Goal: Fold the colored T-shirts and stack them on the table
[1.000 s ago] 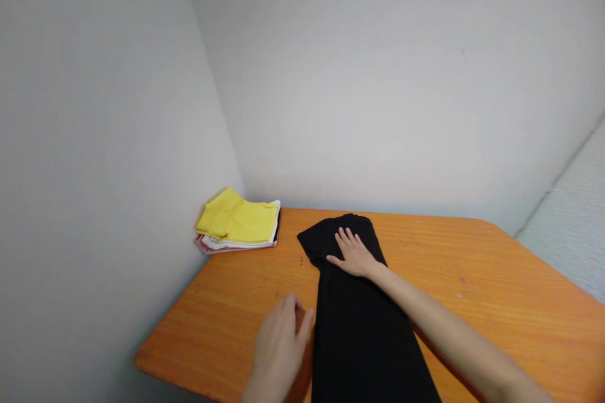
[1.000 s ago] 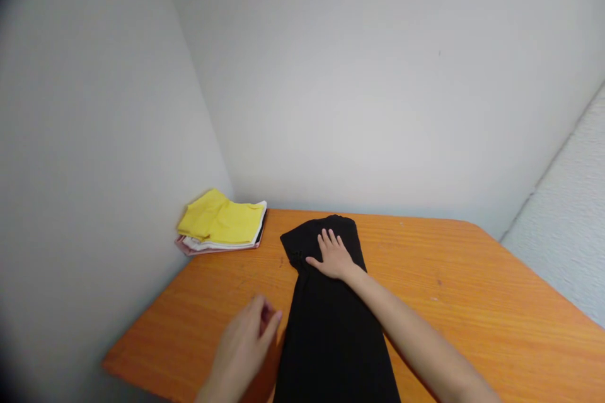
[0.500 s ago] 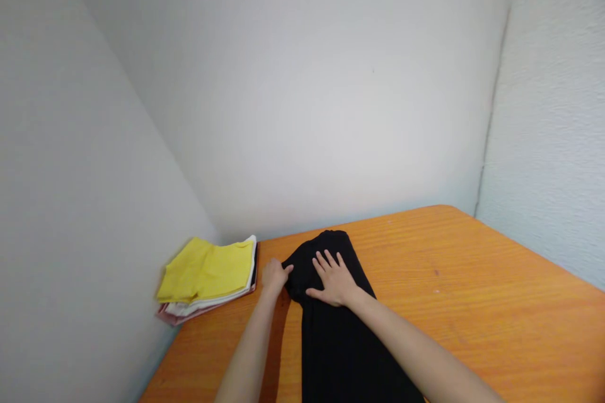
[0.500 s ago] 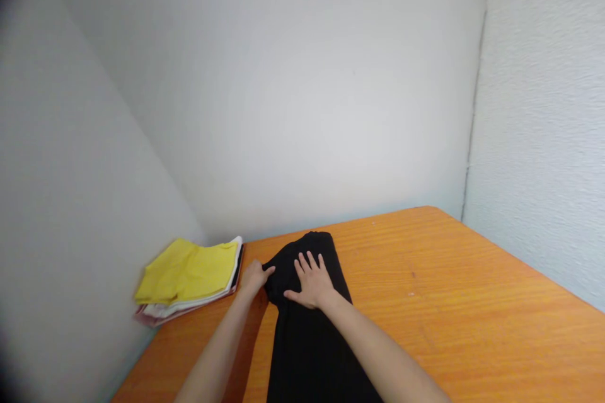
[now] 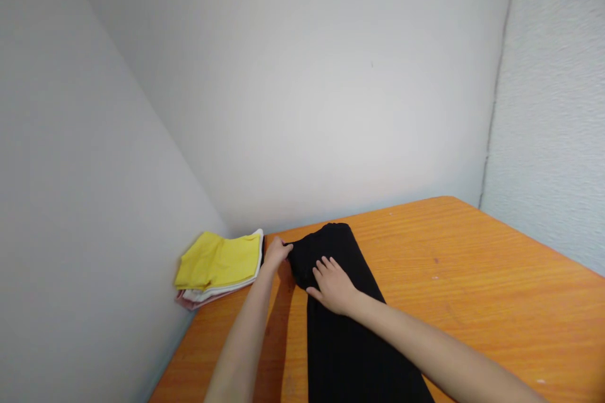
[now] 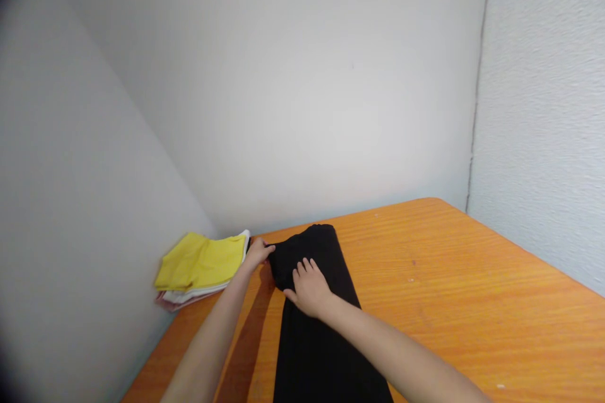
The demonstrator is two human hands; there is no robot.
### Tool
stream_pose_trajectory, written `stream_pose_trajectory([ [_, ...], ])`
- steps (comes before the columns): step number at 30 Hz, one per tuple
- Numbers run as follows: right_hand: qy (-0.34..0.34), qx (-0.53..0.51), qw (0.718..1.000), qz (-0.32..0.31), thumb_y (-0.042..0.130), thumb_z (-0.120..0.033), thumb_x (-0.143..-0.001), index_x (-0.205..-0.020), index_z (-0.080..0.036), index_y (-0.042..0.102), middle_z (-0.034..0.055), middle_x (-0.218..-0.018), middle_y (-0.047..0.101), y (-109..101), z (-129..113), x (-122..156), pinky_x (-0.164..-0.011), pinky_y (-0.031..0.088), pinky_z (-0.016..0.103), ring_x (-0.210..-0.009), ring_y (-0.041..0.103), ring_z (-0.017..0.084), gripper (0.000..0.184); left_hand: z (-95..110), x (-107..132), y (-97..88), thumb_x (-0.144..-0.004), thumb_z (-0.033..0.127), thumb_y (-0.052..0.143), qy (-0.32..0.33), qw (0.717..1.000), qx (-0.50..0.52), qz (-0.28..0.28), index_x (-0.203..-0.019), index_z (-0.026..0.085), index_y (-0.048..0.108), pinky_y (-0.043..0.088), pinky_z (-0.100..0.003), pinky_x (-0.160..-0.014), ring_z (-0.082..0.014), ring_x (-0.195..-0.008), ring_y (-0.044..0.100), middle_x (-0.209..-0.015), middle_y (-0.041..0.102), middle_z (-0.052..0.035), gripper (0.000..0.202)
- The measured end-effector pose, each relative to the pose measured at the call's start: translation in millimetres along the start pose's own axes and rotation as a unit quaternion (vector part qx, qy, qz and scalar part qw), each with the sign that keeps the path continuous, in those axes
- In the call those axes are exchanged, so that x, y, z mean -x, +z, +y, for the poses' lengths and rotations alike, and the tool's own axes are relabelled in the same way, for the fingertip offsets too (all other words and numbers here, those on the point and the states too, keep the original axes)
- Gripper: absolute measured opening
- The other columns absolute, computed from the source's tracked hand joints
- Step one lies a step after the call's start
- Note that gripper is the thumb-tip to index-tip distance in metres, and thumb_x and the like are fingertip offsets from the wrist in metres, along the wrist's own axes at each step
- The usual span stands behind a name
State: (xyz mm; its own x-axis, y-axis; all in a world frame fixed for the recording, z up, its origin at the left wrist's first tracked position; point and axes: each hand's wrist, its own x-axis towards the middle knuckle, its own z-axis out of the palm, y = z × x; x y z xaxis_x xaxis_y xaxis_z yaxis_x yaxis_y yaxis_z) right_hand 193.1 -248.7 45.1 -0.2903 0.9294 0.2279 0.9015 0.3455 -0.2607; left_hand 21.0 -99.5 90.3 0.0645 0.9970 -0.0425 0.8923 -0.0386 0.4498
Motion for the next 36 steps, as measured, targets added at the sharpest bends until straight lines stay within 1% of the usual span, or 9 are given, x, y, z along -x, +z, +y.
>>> stream_pose_trajectory([
  [5,0.038,-0.016,0.997,-0.064,0.030,-0.068,-0.091,-0.148,-0.001,0.031,0.0227,-0.153,0.019,8,-47,29,-0.115,0.016,0.051,-0.142,0.014,0.038,0.088,43,-3,21.1,-0.094,0.036,0.055,0.079,0.996,0.045,0.014,-0.116,0.013,0.054,0.054,-0.031,-0.069,-0.0140,-0.076,0.063,-0.098,0.064,-0.0060,0.032],
  [9,0.021,-0.033,0.996,-0.080,0.038,-0.067,-0.088,-0.150,-0.005,0.029,0.0217,-0.155,0.011,8,-61,49,-0.116,0.010,0.053,-0.143,0.005,0.038,0.088,71,9,54.6,-0.094,0.032,0.053,0.183,0.980,0.065,-0.043,-0.121,0.011,0.048,0.053,-0.028,-0.073,-0.0140,-0.075,0.067,-0.094,0.069,-0.0077,0.034],
  [13,-0.008,-0.057,0.996,-0.064,0.036,-0.066,-0.091,-0.148,-0.007,0.034,0.0206,-0.156,0.006,6,-59,66,-0.116,0.005,0.053,-0.144,0.000,0.037,0.082,70,31,74.8,-0.092,0.028,0.051,0.292,0.951,0.038,-0.089,-0.126,0.018,0.049,0.044,-0.032,-0.100,-0.0164,-0.111,0.061,-0.119,0.066,-0.0085,0.035],
  [16,-0.015,-0.056,0.997,-0.046,0.034,-0.063,-0.093,-0.148,-0.007,0.034,0.0201,-0.156,0.008,5,-59,69,-0.117,0.004,0.052,-0.144,0.000,0.036,0.079,62,44,83.0,-0.091,0.039,0.050,0.337,0.936,-0.017,-0.097,-0.138,0.022,0.042,0.019,-0.047,-0.118,-0.0225,-0.140,0.033,-0.148,0.043,-0.0075,0.051],
  [19,-0.018,-0.044,0.998,-0.041,0.040,-0.058,-0.092,-0.149,-0.006,0.032,0.0190,-0.156,0.011,1,-60,69,-0.117,0.004,0.051,-0.144,0.003,0.035,0.077,60,50,89.9,-0.091,0.051,0.043,0.354,0.926,-0.077,-0.106,-0.144,0.025,0.037,0.002,-0.055,-0.118,-0.0268,-0.147,0.012,-0.158,0.023,-0.0041,0.059],
  [23,-0.040,-0.044,0.997,-0.043,0.041,-0.058,-0.092,-0.148,-0.003,0.033,0.0215,-0.155,0.007,-6,-71,80,-0.117,0.006,0.053,-0.143,-0.001,0.037,0.079,62,50,94.8,-0.094,0.056,0.030,0.358,0.918,-0.135,-0.104,-0.149,0.025,0.029,0.006,-0.056,-0.118,-0.0261,-0.147,0.010,-0.159,0.016,-0.0021,0.063],
  [27,-0.132,-0.047,0.989,-0.056,0.046,-0.064,-0.089,-0.145,0.002,0.036,0.0248,-0.154,0.011,-2,-89,106,-0.116,0.012,0.056,-0.142,-0.003,0.041,0.086,60,51,97.1,-0.096,0.057,0.024,0.366,0.914,-0.158,-0.073,-0.149,0.025,0.029,0.011,-0.055,-0.118,-0.0258,-0.147,0.010,-0.160,0.013,-0.0014,0.063],
  [32,-0.225,-0.037,0.973,-0.025,0.043,-0.033,-0.098,-0.139,-0.003,0.046,0.0229,-0.148,0.033,16,-110,137,-0.116,0.022,0.050,-0.142,0.018,0.033,0.050,64,58,98.3,-0.098,0.050,0.025,0.377,0.913,-0.151,-0.021,-0.143,0.022,0.041,0.020,-0.056,-0.115,-0.0274,-0.144,0.022,-0.156,0.027,-0.0056,0.055],
  [36,-0.348,-0.098,0.931,-0.051,0.042,-0.022,-0.099,-0.138,-0.007,0.048,0.0187,-0.147,0.036,-11,-119,162,-0.115,0.028,0.041,-0.140,0.026,0.028,0.042,74,72,84.3,-0.100,0.040,0.027,0.405,0.905,-0.127,0.021,-0.138,0.019,0.048,0.020,-0.054,-0.116,-0.0258,-0.143,0.027,-0.152,0.036,-0.0086,0.047],
])
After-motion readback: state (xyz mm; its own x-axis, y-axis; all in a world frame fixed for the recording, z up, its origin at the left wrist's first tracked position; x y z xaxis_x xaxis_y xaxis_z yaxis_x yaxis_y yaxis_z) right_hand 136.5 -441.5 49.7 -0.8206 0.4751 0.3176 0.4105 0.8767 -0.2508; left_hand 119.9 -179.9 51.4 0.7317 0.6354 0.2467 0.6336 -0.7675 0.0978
